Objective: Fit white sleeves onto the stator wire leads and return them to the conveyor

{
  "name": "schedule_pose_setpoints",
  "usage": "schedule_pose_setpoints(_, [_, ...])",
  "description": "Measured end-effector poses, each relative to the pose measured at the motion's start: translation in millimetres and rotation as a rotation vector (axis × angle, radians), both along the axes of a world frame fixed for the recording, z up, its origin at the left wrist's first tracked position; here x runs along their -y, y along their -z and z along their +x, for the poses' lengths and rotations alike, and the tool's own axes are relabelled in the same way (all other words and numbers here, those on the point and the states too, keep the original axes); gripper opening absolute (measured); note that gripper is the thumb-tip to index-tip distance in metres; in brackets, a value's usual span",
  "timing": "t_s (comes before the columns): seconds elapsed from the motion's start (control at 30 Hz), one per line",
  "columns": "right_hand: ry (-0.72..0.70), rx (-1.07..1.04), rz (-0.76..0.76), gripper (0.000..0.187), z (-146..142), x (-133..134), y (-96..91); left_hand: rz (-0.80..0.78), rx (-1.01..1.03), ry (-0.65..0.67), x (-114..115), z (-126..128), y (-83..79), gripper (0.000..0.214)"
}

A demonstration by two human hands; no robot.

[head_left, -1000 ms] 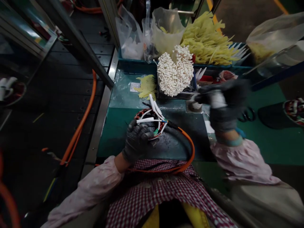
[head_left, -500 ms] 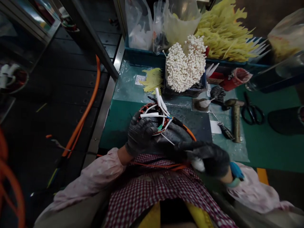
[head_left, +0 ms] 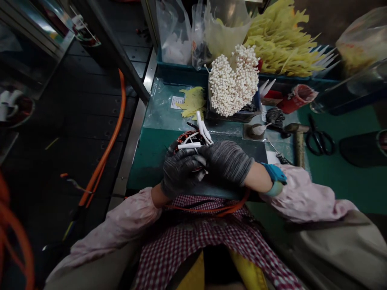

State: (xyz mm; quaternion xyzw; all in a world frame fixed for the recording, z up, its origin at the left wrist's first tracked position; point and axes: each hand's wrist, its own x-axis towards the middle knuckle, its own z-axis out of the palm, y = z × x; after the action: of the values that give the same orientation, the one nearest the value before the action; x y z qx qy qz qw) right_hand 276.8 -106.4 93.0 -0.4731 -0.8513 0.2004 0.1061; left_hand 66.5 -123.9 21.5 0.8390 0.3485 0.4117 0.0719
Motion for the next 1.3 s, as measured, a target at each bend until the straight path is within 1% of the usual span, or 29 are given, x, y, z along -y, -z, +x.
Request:
schedule_pose_setpoints(0.07, [-0.008, -0.123, -0.043, 0.020, 0, -7, -3.4, 0.015, -0.034, -0.028, -1, 0, -0.6, 0.006])
schedule_pose_setpoints(0.13, [0.028, -0.381, -0.094, 0.028, 5, -9, -4.9, 0.015, -0.077, -0.043, -2, -2, 0.1, 0.005])
schedule_pose_setpoints(0.2, [0.012, -0.613, -0.185, 0.034, 11, -8, -5.3, -0.002, -0.093, -0.021, -3, -4, 0.8, 0.006])
schedule_pose_setpoints(0.27, [-0.042, -0.705, -0.272, 0.031, 17, -7, -4.5, -0.008, -0.073, 0.019, -4, -5, 1.1, 0.010])
schedule_pose_setpoints(0.33, [-0.050, -0.708, -0.295, 0.024, 22, -4, -2.2, 0.007, -0.048, 0.030, -5, -6, 0.9, 0.009])
schedule_pose_setpoints(0.4, [-0.014, -0.702, -0.271, 0.021, 25, -1, 0.8, 0.014, -0.035, 0.026, -5, -6, 0.7, 0.007])
schedule_pose_setpoints(0.53, [0.036, -0.689, -0.256, 0.020, 27, 4, 6.1, 0.009, -0.044, 0.033, -6, -4, 0.6, 0.010])
schedule_pose_setpoints(0.67, [0.019, -0.691, -0.206, 0.021, 29, 8, 11.8, -0.003, -0.019, 0.018, -6, -3, 0.3, 0.011])
schedule_pose_setpoints(0.8, [-0.025, -0.661, -0.148, 0.016, 32, 11, 15.5, 0.010, -0.021, 0.012, -6, -3, 0.2, 0.007])
schedule_pose_setpoints(0.9, [0.022, -0.708, -0.154, 0.016, 33, 13, 15.1, 0.000, -0.062, 0.030, -6, -5, 0.8, 0.003])
schedule_pose_setpoints(0.97, [0.040, -0.711, -0.154, 0.017, 32, 13, 14.3, -0.028, -0.114, 0.010, -6, -6, 1.3, 0.006])
schedule_pose_setpoints(1.07, [0.026, -0.690, -0.144, 0.019, 30, 12, 13.9, -0.019, -0.115, -0.003, -6, -6, 1.1, 0.009])
schedule_pose_setpoints(1.2, [0.011, -0.671, -0.128, 0.019, 30, 12, 15.6, 0.007, -0.004, 0.043, -6, -4, -0.4, 0.012])
schedule_pose_setpoints(1.3, [-0.038, -0.623, -0.057, 0.020, 32, 12, 20.5, -0.010, -0.011, 0.027, -6, -5, 0.1, 0.008])
